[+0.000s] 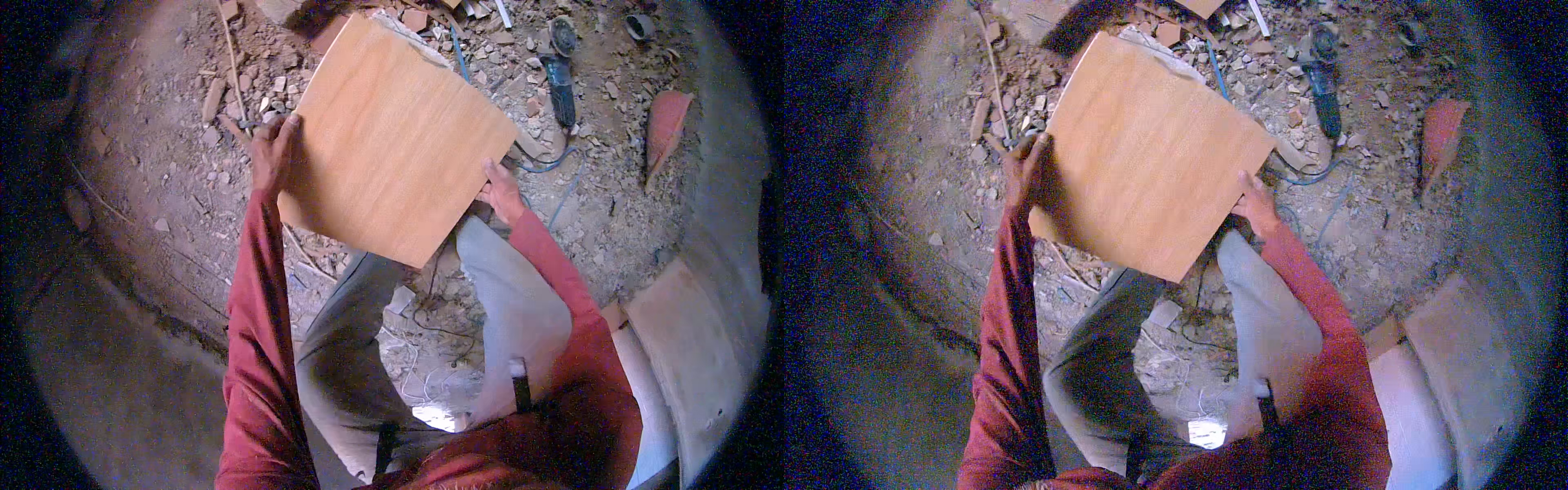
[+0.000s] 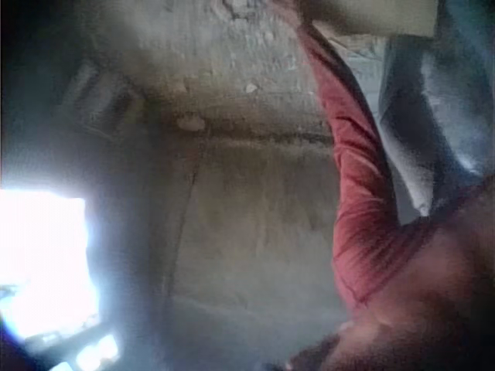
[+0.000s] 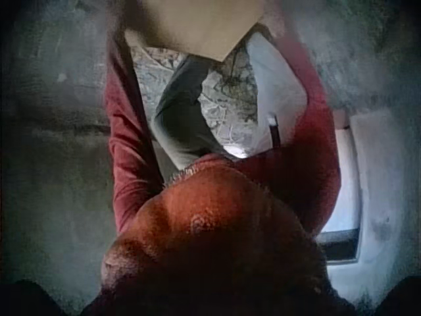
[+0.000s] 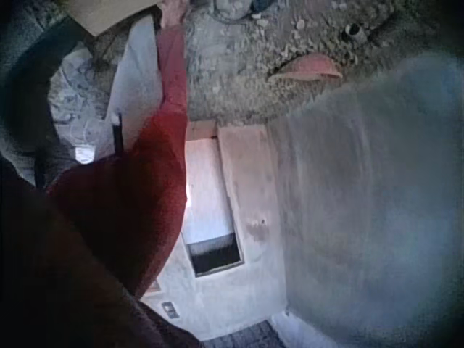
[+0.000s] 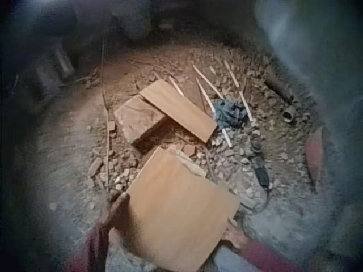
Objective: The person crouches on the floor and uses an angle grinder to cut along the edge of a square tile.
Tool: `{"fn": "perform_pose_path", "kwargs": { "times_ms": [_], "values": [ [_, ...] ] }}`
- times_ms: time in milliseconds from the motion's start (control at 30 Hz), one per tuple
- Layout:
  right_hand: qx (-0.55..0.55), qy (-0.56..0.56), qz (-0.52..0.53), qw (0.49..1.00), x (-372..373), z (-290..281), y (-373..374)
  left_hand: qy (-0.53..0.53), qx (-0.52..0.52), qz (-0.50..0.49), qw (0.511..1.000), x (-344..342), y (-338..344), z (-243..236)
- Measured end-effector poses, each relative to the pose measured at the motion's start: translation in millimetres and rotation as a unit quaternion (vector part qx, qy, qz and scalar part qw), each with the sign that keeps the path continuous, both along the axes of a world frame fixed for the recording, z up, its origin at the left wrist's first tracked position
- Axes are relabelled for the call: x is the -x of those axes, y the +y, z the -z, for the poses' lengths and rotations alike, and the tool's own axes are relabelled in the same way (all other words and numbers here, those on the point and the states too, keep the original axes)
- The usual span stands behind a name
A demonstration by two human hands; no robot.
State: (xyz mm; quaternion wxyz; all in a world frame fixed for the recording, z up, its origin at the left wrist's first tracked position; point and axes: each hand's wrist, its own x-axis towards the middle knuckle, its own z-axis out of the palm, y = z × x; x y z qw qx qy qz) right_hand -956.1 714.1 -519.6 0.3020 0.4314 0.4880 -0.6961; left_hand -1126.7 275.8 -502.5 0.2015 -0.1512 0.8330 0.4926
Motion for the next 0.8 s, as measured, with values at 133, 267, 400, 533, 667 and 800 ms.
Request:
{"fn": "perform_pose_path", "kwargs": {
  "times_ms": [133,267,400,533,667,800],
  "values": [
    [-0.023,0.048,0.001,0.999,34,42,13,-0.004,-0.066,-0.073,0.995,33,15,55],
    [-0.011,0.075,-0.023,0.997,70,81,22,0.060,-0.004,-0.099,0.993,62,19,81],
    [0.007,0.056,-0.087,0.995,86,71,32,0.004,0.004,-0.048,0.999,77,16,89],
    [-0.057,0.057,-0.411,0.908,112,69,112,0.042,0.016,-0.072,0.996,63,6,117],
    [-0.493,0.189,-0.365,0.767,131,72,209,0.069,0.065,-0.061,0.994,60,32,94],
    [-0.756,0.239,-0.279,0.542,132,120,224,0.153,0.100,-0.030,0.983,69,23,94]
  ]
}}
